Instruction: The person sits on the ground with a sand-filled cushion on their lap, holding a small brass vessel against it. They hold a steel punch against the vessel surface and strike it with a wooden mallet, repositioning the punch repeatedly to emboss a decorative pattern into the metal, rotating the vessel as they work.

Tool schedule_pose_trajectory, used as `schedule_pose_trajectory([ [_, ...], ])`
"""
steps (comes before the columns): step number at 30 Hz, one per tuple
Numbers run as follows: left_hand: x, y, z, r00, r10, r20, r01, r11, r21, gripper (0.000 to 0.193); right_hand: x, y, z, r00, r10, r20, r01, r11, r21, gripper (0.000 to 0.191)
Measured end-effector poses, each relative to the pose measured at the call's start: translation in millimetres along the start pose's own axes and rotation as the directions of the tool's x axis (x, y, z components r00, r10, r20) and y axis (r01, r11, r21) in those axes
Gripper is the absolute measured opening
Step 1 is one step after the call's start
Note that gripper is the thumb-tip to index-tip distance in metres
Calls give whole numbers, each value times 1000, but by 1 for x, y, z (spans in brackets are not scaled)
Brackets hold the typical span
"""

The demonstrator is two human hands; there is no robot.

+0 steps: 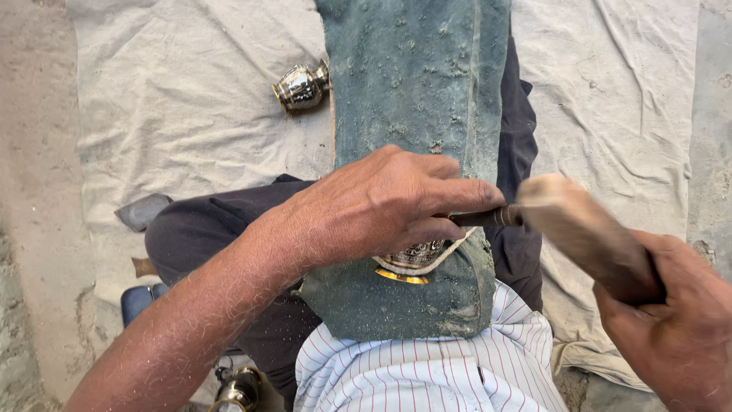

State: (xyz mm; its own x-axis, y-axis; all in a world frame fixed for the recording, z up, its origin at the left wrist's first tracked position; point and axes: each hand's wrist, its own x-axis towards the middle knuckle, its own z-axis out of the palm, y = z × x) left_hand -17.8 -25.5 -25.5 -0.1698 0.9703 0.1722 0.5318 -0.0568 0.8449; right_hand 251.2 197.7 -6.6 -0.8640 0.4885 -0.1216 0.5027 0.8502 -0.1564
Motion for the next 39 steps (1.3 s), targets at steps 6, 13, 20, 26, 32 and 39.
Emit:
schedule_pose_trajectory([
  [6,3,1,-2,999,1,40,0,1000,-11,46,0,-10,2,1000,-8,-12,8,1000,27,43],
  [13,3,-1,-8,996,34,80,-33,999,-15,46,-10,-8,8,996,68,-54,-52,968,246,41],
  [20,6,-4,-7,990,16,138,-10,999,-44,46,-22,-3,28,984,3,-179,47,959,278,43],
  [26,5,-6,-11,991,73,113,-70,997,-30,39,-25,-14,23,980,121,-158,-55,928,369,29],
  [32,8,-6,-12,986,80,149,-72,996,-59,41,-30,-10,28,963,154,-220,12,794,607,26],
  [39,7,-4,-15,981,84,174,-84,996,-7,42,-33,-8,33,960,185,-211,-32,820,572,35],
])
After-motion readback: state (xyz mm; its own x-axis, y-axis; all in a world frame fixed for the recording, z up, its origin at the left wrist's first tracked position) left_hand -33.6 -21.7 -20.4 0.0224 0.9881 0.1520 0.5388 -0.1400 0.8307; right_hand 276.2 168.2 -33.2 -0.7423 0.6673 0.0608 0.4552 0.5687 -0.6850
